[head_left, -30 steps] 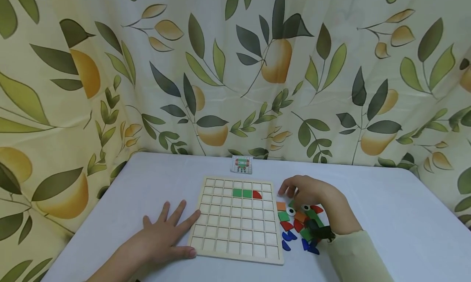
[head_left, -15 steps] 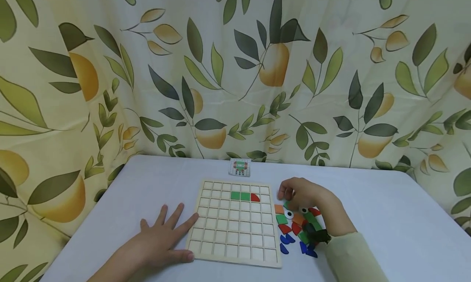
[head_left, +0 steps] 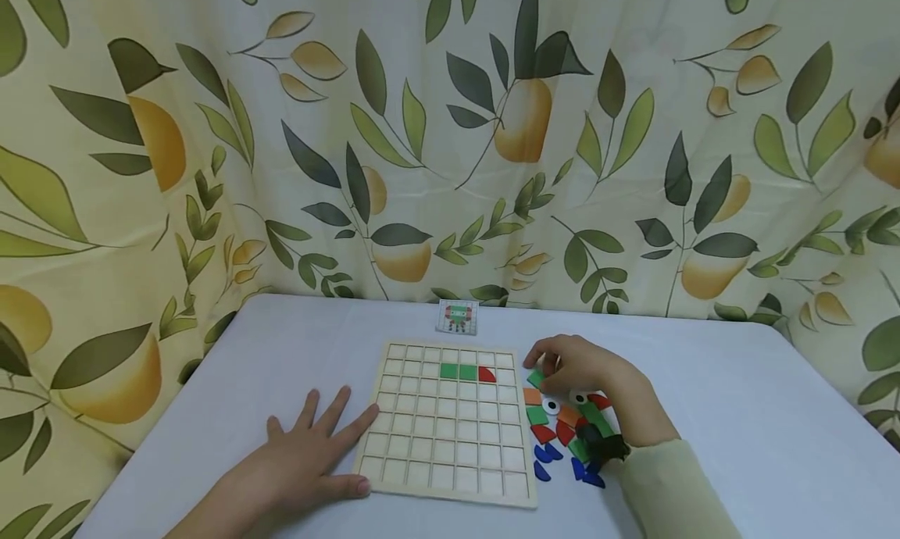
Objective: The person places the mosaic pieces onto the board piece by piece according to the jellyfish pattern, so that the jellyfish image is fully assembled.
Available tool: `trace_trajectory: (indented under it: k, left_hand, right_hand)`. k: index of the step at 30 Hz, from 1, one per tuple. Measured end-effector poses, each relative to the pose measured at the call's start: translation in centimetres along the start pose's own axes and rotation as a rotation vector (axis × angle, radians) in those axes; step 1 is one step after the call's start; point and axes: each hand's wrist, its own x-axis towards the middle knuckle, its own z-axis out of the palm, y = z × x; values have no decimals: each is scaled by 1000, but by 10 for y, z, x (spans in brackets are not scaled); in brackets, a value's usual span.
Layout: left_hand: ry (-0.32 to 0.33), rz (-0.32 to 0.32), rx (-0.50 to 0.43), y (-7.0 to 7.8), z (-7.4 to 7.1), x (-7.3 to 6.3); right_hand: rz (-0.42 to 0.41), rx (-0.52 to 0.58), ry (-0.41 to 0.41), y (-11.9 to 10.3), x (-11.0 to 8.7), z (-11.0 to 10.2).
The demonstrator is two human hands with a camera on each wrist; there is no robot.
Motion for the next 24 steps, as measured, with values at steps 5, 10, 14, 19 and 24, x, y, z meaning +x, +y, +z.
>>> trace_trajectory:
  k: [5, 10, 14, 19, 24]
  left_hand:
    - [-10, -12, 2, 1, 0, 2]
    - [-7, 0, 2, 0, -1, 3]
    - [-8, 6, 1, 0, -1, 2]
    - [-8, -3, 1, 0, -2, 4]
    - [-17, -17, -7, 0, -2, 3]
  right_hand:
    - [-17, -21, 17, 3, 2, -1]
    - [-29, -40, 60, 6, 5, -2]
    - [-65, -55, 126, 7, 7, -4]
    - [-118, -64, 187, 7, 8, -6]
    - [-148, -54, 203, 4, 10, -7]
